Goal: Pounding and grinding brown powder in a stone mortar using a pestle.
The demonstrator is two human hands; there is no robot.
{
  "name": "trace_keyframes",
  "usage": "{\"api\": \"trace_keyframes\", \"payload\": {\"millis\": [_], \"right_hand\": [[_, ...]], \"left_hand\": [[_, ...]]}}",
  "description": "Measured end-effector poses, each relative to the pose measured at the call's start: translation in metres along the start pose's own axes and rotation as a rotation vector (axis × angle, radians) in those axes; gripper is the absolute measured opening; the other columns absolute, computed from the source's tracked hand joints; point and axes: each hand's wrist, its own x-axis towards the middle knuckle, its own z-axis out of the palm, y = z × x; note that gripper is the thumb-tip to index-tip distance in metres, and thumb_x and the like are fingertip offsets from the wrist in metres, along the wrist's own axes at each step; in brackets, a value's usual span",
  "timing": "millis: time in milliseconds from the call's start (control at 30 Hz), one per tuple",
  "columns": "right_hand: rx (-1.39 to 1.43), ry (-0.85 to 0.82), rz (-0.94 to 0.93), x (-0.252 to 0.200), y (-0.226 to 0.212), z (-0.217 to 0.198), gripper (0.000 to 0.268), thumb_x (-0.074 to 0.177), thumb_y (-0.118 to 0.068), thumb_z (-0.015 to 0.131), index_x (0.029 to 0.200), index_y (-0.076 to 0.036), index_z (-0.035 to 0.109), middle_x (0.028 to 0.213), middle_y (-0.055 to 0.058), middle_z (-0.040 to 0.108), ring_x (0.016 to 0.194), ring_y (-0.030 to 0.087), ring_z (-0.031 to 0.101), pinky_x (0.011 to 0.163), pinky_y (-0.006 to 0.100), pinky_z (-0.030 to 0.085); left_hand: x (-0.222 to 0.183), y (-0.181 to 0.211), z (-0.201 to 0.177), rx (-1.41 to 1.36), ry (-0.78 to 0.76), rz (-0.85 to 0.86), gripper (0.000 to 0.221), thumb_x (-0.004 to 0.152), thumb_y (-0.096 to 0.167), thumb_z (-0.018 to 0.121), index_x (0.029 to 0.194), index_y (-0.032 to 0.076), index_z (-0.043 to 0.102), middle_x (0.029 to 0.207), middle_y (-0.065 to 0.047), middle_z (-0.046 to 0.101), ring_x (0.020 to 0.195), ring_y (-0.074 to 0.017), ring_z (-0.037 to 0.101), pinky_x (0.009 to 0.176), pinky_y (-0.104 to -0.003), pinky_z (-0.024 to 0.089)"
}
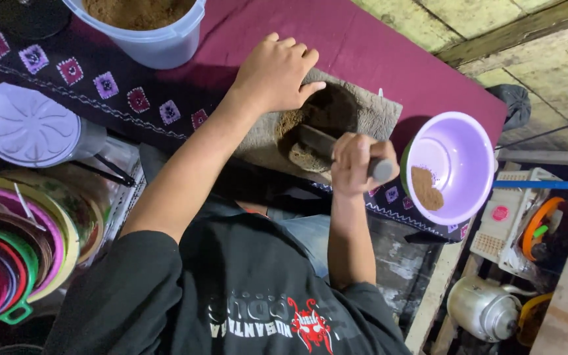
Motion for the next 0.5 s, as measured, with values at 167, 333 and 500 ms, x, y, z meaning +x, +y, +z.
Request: {"api": "trace_keyframes", "payload": {"millis": [167, 333, 500], "right_hand": [[0.515, -0.521, -0.195, 0.020, 0.000, -0.034, 0.033, 0.115, -0.034, 0.033, 0.132, -0.042, 0.060, 0.115, -0.019, 0.069, 0.050, -0.001, 0.034, 0.041, 0.022, 0.033], [0.048, -0.292, -0.371, 0.048, -0.032, -0.028, 0.023, 0.101, -0.005, 0.038, 0.084, -0.019, 0.034, 0.057, -0.003, 0.028, 0.038, 0.013, 0.025, 0.036, 0.033, 0.022], [0.089, -0.148, -0.001, 0.039, -0.008, 0.014, 0.039, 0.101, -0.006, 0.057, 0.075, -0.013, 0.030, 0.048, 0.004, 0.025, 0.035, 0.015, 0.025, 0.036, 0.032, 0.024]], "left_hand": [[-0.003, 0.001, -0.001, -0.015, -0.033, 0.000, 0.059, 0.107, 0.066, 0.054, 0.109, 0.009, 0.070, 0.093, -0.006, 0.076, 0.084, -0.0224, 0.073, 0.079, -0.039, 0.060], [-0.003, 0.000, -0.002, -0.016, -0.006, -0.002, 0.060, 0.107, 0.067, 0.055, 0.110, 0.009, 0.070, 0.096, -0.007, 0.076, 0.090, -0.0248, 0.073, 0.085, -0.043, 0.059], [-0.001, -0.002, -0.001, -0.016, 0.020, -0.014, 0.055, 0.106, 0.062, 0.057, 0.110, 0.008, 0.069, 0.097, -0.008, 0.077, 0.091, -0.0265, 0.072, 0.082, -0.041, 0.055]]}}
